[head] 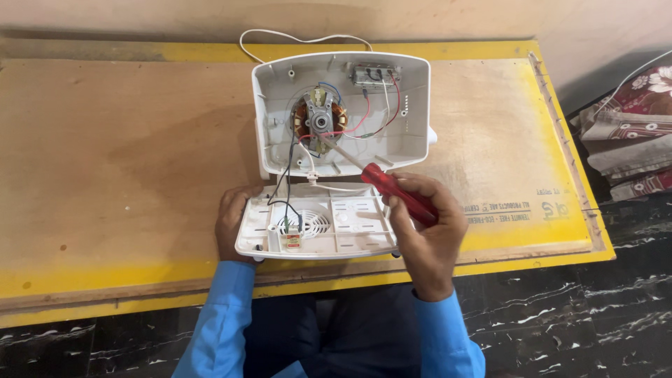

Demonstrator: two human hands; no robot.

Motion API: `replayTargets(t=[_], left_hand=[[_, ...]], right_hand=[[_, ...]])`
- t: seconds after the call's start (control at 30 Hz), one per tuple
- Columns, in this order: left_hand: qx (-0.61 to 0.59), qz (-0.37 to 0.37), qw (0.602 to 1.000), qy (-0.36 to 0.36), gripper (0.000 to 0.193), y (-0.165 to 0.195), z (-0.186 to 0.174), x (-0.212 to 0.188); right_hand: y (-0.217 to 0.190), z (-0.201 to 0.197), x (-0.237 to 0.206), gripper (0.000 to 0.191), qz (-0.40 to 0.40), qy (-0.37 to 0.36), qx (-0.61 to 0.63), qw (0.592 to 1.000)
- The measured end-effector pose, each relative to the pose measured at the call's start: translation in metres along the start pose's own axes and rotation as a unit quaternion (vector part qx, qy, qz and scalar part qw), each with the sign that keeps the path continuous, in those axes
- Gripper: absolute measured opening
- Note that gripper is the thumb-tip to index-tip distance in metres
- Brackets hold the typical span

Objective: The person works on a small white electric appliance with its housing open, exposing a motor and wiring. They route and connect wires inside the casing, adjust internal components by hand, and then use a red screwdriver on the motor assembly.

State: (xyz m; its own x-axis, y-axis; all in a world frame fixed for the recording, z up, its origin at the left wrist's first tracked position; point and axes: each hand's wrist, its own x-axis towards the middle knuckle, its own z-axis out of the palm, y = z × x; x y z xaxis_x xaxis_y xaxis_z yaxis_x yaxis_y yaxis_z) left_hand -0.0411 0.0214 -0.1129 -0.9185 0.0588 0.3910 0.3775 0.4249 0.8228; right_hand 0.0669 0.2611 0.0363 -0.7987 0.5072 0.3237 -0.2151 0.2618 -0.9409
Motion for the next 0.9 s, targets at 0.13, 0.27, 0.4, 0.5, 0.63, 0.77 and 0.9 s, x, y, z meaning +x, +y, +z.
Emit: replayTargets(t=[0.13, 0.27, 0.4, 0.5, 0.63, 0.77, 0.9], left_hand=[[0.022, 0.009, 1.0, 0.001, 0.028, 0.0025, -0.0001, 0.0013], [0.01, 0.01, 1.0, 0.003, 0.026, 0.0024, -0.0008, 0.0003], [-0.004, -0.004, 1.0, -0.001, 0.026, -0.0013, 0.0016, 0.0005], [-0.006, -0.002, 1.0, 0.0, 0.026, -0.0044, 0.0013, 0.0003], [0.0, -0.006, 1.0, -0.001, 0.026, -0.005, 0.0022, 0.0005], [-0.003, -0.016, 1.0, -0.001, 0.026, -0.0028, 0.0015, -0.0003], [-0.004, -0.01, 1.0, -0.001, 0.026, -0.0011, 0.0018, 0.0003]], right_hand=[[0.0, -0.001, 0.0016, 0.019, 0.017, 0.004, 0.01, 1.0], [-0.0005, 0.0008, 0.0005, 0.02, 0.019, 0.001, 0.014, 1.0], [-0.0001, 0.0015, 0.0, 0.018, 0.017, 0.01, -0.014, 1.0], [-0.0005, 0.0013, -0.0004, 0.019, 0.022, 0.013, 0.003, 1.0], [-0.001, 0.0013, 0.0018, 0.02, 0.014, 0.023, -0.01, 1.0], [-0.0006, 0.0005, 0.002, 0.027, 0.014, 0.039, -0.004, 0.999], [0.0018, 0.0005, 0.0032, 0.029, -0.005, 0.054, 0.03, 0.998]])
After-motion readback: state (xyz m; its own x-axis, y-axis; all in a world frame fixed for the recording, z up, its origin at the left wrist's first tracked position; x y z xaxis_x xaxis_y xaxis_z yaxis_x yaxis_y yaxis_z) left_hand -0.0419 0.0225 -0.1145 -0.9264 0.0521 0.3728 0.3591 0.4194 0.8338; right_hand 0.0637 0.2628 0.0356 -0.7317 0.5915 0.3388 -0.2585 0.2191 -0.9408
